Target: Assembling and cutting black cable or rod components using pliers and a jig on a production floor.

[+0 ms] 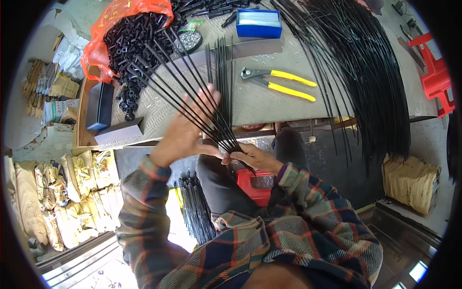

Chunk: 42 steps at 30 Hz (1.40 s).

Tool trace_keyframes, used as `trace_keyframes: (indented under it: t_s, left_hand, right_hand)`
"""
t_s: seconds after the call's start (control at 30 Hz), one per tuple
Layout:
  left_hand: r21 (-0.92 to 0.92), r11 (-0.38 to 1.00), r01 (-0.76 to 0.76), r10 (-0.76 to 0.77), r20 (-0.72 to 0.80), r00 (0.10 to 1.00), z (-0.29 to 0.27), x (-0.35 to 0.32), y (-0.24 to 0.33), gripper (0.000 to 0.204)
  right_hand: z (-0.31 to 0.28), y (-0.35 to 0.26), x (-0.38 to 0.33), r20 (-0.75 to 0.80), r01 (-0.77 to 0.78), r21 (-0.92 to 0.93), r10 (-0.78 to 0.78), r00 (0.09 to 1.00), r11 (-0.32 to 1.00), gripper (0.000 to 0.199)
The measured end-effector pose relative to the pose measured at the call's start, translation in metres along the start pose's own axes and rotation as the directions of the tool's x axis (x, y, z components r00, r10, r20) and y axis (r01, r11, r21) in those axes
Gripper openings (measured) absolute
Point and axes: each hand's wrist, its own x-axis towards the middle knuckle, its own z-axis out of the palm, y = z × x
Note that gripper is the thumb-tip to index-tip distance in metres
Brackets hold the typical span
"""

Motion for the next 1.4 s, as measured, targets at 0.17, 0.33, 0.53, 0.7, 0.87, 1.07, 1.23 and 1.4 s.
trace_keyframes:
  t_s: [0.17,0.33,0.53,0.7,0.87,1.07,1.23,1.4]
  left_hand:
    - [0.008,1.000,-0.014,0.015,-0.082,0.997,0.021,0.011,0.012,0.080]
    - [-0.041,0.999,-0.011,0.002,-0.226,0.974,0.031,0.013,0.005,0.078]
    - [0.173,0.981,-0.083,0.113,-0.172,0.979,0.026,0.013,0.003,0.064]
    - [0.135,0.991,-0.002,0.033,-0.228,0.973,0.037,0.011,0.003,0.073]
    - [0.223,0.973,-0.054,0.100,-0.201,0.975,0.037,0.011,0.003,0.064]
    - [0.244,0.970,-0.005,0.062,-0.227,0.972,0.035,0.009,0.003,0.066]
    - [0.046,0.998,-0.042,0.050,-0.204,0.978,0.031,0.013,0.003,0.079]
    - [0.009,0.992,-0.128,0.128,-0.193,0.973,0.040,0.011,-0.003,0.082]
  right_hand:
    - [-0.015,-0.003,0.017,0.067,-0.001,-0.683,0.064,0.996,0.731,0.032]
    - [-0.038,-0.014,-0.003,-0.106,-0.102,-0.835,0.023,0.994,0.540,0.032]
    - [0.003,-0.089,-0.028,-0.332,-0.071,-0.704,-0.239,0.912,0.707,0.028]
    - [0.041,-0.130,0.022,-0.354,-0.039,-0.785,-0.396,0.847,0.618,0.020]
    - [0.035,-0.108,0.032,-0.022,0.222,-0.874,-0.492,0.871,0.433,0.023]
    - [0.041,-0.141,0.030,-0.020,0.150,-0.911,-0.403,0.915,0.385,0.034]
    - [-0.006,-0.200,0.045,-0.128,0.079,-0.859,-0.362,0.923,0.506,0.029]
    - [-0.096,-0.240,0.122,-0.261,-0.042,-0.908,-0.484,0.835,0.417,0.021]
